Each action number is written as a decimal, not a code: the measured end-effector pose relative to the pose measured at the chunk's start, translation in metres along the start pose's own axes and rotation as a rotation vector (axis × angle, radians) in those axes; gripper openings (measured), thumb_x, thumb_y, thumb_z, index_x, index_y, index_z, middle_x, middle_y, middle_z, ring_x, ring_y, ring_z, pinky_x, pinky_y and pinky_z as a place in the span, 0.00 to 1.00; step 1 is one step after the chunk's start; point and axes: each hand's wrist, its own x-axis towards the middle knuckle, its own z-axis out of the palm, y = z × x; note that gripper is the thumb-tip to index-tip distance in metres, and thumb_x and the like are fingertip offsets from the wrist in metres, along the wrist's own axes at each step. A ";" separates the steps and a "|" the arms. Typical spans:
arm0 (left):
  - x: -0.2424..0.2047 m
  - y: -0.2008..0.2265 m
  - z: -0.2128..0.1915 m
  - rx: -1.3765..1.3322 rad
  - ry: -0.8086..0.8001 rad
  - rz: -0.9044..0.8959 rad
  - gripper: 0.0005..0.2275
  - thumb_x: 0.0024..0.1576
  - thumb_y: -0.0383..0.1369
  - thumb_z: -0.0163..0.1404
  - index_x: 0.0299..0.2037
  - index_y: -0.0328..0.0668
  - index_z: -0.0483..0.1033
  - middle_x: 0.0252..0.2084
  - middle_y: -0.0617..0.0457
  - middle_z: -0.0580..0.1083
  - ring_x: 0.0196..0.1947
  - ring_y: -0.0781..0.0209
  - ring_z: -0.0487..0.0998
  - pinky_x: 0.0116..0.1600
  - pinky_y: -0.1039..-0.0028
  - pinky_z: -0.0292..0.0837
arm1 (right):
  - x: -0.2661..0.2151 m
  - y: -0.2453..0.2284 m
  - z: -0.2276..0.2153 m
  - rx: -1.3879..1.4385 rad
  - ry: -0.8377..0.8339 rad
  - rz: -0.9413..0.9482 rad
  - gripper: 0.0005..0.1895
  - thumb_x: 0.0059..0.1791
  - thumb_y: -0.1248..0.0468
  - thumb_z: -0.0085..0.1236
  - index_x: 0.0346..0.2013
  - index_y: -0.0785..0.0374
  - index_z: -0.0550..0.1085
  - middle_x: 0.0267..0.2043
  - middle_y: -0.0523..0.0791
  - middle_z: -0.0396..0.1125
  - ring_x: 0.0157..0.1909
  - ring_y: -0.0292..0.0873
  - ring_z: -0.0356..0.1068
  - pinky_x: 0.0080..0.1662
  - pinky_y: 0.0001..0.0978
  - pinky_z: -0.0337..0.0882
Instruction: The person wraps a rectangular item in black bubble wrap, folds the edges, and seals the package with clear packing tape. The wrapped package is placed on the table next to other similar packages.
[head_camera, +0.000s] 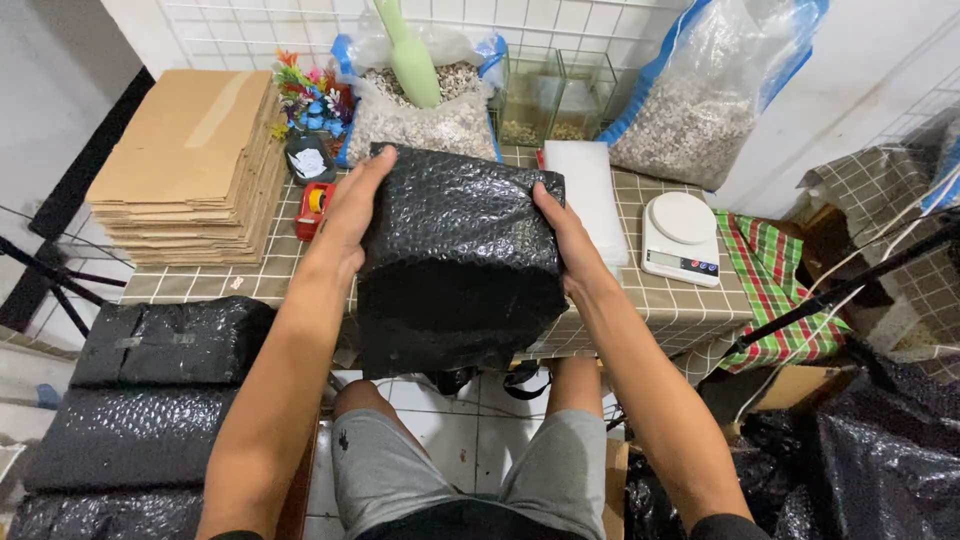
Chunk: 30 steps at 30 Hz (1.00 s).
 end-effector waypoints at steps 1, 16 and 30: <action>-0.002 0.006 -0.002 -0.001 0.001 0.002 0.35 0.55 0.56 0.59 0.66 0.43 0.67 0.58 0.42 0.72 0.58 0.52 0.75 0.58 0.57 0.75 | 0.000 -0.001 -0.001 -0.002 -0.002 -0.001 0.46 0.45 0.39 0.66 0.70 0.55 0.62 0.60 0.54 0.65 0.59 0.53 0.70 0.54 0.52 0.74; -0.185 -0.187 0.054 0.007 0.172 0.304 0.15 0.63 0.42 0.35 0.40 0.42 0.72 0.38 0.50 0.72 0.35 0.62 0.71 0.37 0.73 0.66 | -0.014 -0.036 0.000 0.242 -0.026 -0.114 0.30 0.45 0.47 0.60 0.53 0.66 0.74 0.48 0.50 0.76 0.44 0.45 0.77 0.48 0.37 0.79; -0.038 -0.098 0.049 -1.121 -0.296 -0.297 0.33 0.61 0.60 0.29 0.71 0.48 0.56 0.72 0.42 0.56 0.73 0.42 0.55 0.73 0.51 0.53 | -0.105 -0.040 -0.002 -0.021 0.015 -0.104 0.31 0.48 0.48 0.63 0.56 0.65 0.70 0.45 0.53 0.69 0.46 0.49 0.73 0.44 0.48 0.79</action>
